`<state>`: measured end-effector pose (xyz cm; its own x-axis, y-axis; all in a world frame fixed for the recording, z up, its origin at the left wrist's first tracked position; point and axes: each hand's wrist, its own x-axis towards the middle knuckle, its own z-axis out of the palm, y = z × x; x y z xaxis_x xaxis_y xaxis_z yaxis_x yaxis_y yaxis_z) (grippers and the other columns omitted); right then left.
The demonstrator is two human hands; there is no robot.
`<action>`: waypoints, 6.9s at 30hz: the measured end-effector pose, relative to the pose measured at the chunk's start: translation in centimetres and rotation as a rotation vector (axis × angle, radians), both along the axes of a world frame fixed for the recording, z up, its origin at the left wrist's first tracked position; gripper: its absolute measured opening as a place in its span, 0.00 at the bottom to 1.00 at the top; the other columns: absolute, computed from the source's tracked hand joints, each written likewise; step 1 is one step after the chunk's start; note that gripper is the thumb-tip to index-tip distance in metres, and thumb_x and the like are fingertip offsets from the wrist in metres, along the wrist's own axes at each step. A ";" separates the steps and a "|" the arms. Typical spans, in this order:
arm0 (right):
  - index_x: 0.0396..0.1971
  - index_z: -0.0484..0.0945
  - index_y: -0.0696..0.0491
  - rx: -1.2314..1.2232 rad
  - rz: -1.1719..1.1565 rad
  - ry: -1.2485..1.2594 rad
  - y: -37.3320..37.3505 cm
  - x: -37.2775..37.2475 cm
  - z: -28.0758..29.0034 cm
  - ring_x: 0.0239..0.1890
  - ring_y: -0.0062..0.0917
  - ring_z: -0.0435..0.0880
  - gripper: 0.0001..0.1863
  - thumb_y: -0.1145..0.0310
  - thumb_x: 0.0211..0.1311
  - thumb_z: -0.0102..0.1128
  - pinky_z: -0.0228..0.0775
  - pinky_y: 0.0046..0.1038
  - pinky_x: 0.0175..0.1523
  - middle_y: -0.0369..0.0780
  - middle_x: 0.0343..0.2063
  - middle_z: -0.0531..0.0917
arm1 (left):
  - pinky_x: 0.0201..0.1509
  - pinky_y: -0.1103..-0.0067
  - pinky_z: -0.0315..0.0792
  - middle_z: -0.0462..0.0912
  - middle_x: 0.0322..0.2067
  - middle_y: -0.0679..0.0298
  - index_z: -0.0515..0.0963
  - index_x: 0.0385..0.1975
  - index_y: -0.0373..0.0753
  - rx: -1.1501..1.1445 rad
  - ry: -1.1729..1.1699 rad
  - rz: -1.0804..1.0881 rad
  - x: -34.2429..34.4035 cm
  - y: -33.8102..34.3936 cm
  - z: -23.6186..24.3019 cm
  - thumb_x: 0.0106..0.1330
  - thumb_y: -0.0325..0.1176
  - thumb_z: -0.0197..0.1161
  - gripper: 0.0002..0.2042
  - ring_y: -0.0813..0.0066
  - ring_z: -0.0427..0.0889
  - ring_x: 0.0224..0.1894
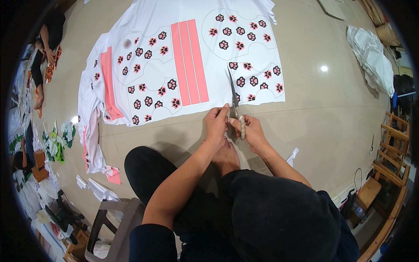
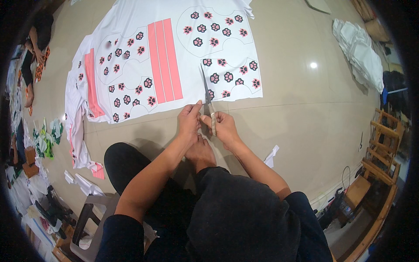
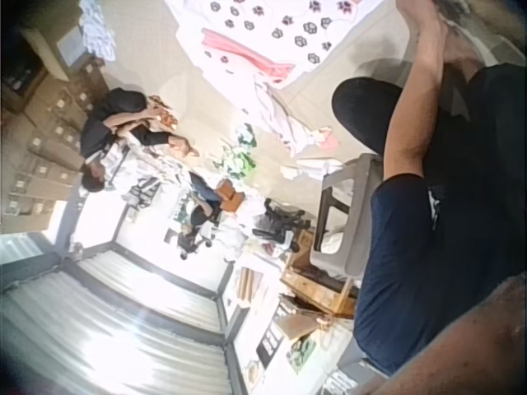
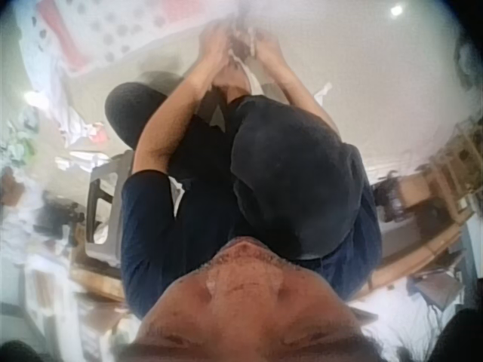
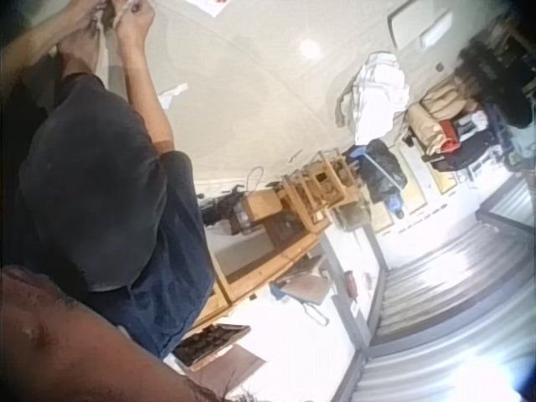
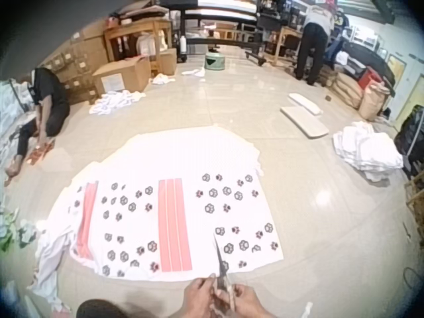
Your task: The person sits on the floor and uses shears to cut a white fabric with pink stripes and floral patterns. They cut along marked lines to separate strips and patterned sections, then lift and reposition the fabric to continue cutting.
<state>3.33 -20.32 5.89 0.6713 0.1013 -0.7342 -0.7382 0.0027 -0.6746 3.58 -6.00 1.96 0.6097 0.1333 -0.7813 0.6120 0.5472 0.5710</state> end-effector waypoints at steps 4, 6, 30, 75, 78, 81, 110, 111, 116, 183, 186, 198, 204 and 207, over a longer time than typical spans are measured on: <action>0.33 0.80 0.53 0.003 -0.001 0.002 -0.1 -0.1 0.1 0.22 0.12 0.76 0.16 0.59 0.68 0.79 0.62 0.19 0.27 0.30 0.23 0.81 | 0.20 0.83 0.58 0.73 0.21 0.75 0.83 0.35 0.40 0.019 0.012 -0.009 0.0 -0.1 0.0 0.75 0.45 0.75 0.15 0.88 0.65 0.18; 0.33 0.81 0.53 0.000 0.003 0.004 -0.1 -0.2 0.1 0.22 0.12 0.76 0.16 0.60 0.68 0.79 0.62 0.19 0.27 0.30 0.23 0.81 | 0.20 0.83 0.58 0.73 0.20 0.75 0.83 0.35 0.40 0.024 0.016 -0.007 0.1 -0.1 0.1 0.75 0.45 0.75 0.15 0.88 0.65 0.18; 0.31 0.81 0.51 -0.030 0.010 -0.015 0.4 0.6 -0.1 0.21 0.13 0.76 0.17 0.57 0.68 0.80 0.63 0.19 0.27 0.30 0.22 0.81 | 0.20 0.84 0.56 0.72 0.20 0.76 0.82 0.34 0.40 -0.022 0.014 0.011 0.1 0.1 0.4 0.75 0.43 0.75 0.14 0.89 0.65 0.17; 0.32 0.80 0.53 -0.052 0.032 -0.044 0.9 3.8 -0.9 0.23 0.14 0.77 0.25 0.48 0.63 0.83 0.67 0.19 0.29 0.31 0.24 0.81 | 0.18 0.84 0.53 0.73 0.20 0.75 0.80 0.35 0.40 -0.061 -0.005 0.047 -0.2 0.0 -0.1 0.78 0.39 0.71 0.11 0.89 0.65 0.17; 0.32 0.80 0.53 -0.046 0.037 -0.043 0.8 3.7 -0.7 0.23 0.14 0.77 0.24 0.49 0.63 0.83 0.66 0.19 0.29 0.31 0.24 0.81 | 0.18 0.84 0.53 0.73 0.20 0.74 0.80 0.35 0.40 -0.065 0.006 0.041 -0.1 0.0 0.1 0.78 0.38 0.71 0.11 0.89 0.65 0.17; 0.32 0.80 0.53 -0.037 0.032 -0.036 0.8 3.8 -0.7 0.23 0.14 0.77 0.23 0.50 0.64 0.83 0.66 0.19 0.28 0.31 0.24 0.81 | 0.18 0.84 0.53 0.73 0.20 0.74 0.80 0.35 0.40 -0.057 0.010 0.037 -0.1 0.1 -0.2 0.78 0.39 0.71 0.11 0.89 0.65 0.17; 0.31 0.81 0.52 -0.061 0.044 -0.055 1.4 6.0 -1.1 0.23 0.15 0.76 0.20 0.52 0.67 0.79 0.66 0.21 0.31 0.32 0.22 0.80 | 0.17 0.83 0.53 0.72 0.19 0.74 0.80 0.34 0.40 -0.047 -0.003 0.013 0.0 0.1 0.3 0.77 0.40 0.72 0.13 0.88 0.64 0.16; 0.31 0.82 0.52 -0.058 0.043 -0.060 1.5 6.1 -1.1 0.23 0.15 0.76 0.19 0.53 0.67 0.79 0.66 0.21 0.31 0.32 0.22 0.80 | 0.17 0.83 0.53 0.72 0.18 0.74 0.80 0.34 0.40 -0.050 -0.006 0.015 -0.1 0.1 0.3 0.77 0.40 0.72 0.13 0.88 0.64 0.15; 0.31 0.82 0.53 -0.040 0.055 -0.078 1.5 6.2 -1.1 0.23 0.15 0.76 0.19 0.53 0.67 0.79 0.66 0.21 0.31 0.32 0.23 0.81 | 0.17 0.82 0.54 0.72 0.18 0.74 0.80 0.35 0.40 -0.043 -0.013 0.029 -0.1 0.0 -0.1 0.77 0.39 0.72 0.12 0.88 0.64 0.15; 0.34 0.83 0.55 -0.081 0.093 -0.024 -9.8 -12.0 0.9 0.31 0.14 0.77 0.15 0.63 0.65 0.83 0.70 0.23 0.38 0.31 0.28 0.84 | 0.86 0.40 0.37 0.45 0.86 0.42 0.50 0.85 0.37 1.554 -0.596 -0.884 7.2 9.7 -0.6 0.75 0.63 0.62 0.49 0.37 0.39 0.87; 0.35 0.83 0.55 -0.095 0.122 -0.123 -9.8 -11.5 0.9 0.31 0.14 0.78 0.16 0.63 0.64 0.83 0.69 0.23 0.37 0.31 0.28 0.83 | 0.84 0.35 0.34 0.41 0.85 0.39 0.47 0.86 0.34 1.478 -0.316 -0.786 5.8 4.2 -0.3 0.73 0.69 0.61 0.55 0.35 0.36 0.87; 0.35 0.82 0.56 -0.096 0.292 0.007 -14.5 -8.8 1.3 0.28 0.18 0.81 0.19 0.55 0.67 0.80 0.76 0.26 0.36 0.33 0.26 0.83 | 0.79 0.26 0.34 0.33 0.86 0.39 0.41 0.87 0.40 1.410 -0.151 -1.157 0.0 10.2 2.6 0.62 0.77 0.66 0.65 0.25 0.30 0.86; 0.34 0.82 0.55 -0.086 0.364 -0.024 -13.6 -4.7 0.2 0.28 0.17 0.81 0.22 0.51 0.68 0.79 0.75 0.25 0.37 0.32 0.26 0.81 | 0.78 0.26 0.39 0.34 0.85 0.35 0.44 0.86 0.35 1.395 -0.147 -1.113 -1.3 10.0 3.2 0.65 0.71 0.68 0.62 0.24 0.34 0.85; 0.35 0.82 0.55 -0.098 0.372 -0.040 -13.3 -3.1 -0.1 0.28 0.17 0.81 0.22 0.50 0.68 0.79 0.75 0.25 0.37 0.33 0.26 0.82 | 0.79 0.28 0.41 0.37 0.84 0.33 0.46 0.85 0.33 1.427 -0.350 -1.011 -1.1 8.4 2.1 0.67 0.65 0.68 0.58 0.23 0.39 0.85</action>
<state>0.20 -33.66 5.82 0.6300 0.2737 -0.7268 -0.6501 -0.3260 -0.6863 2.45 2.41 4.05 0.9716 0.0297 -0.2348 0.1208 -0.9152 0.3844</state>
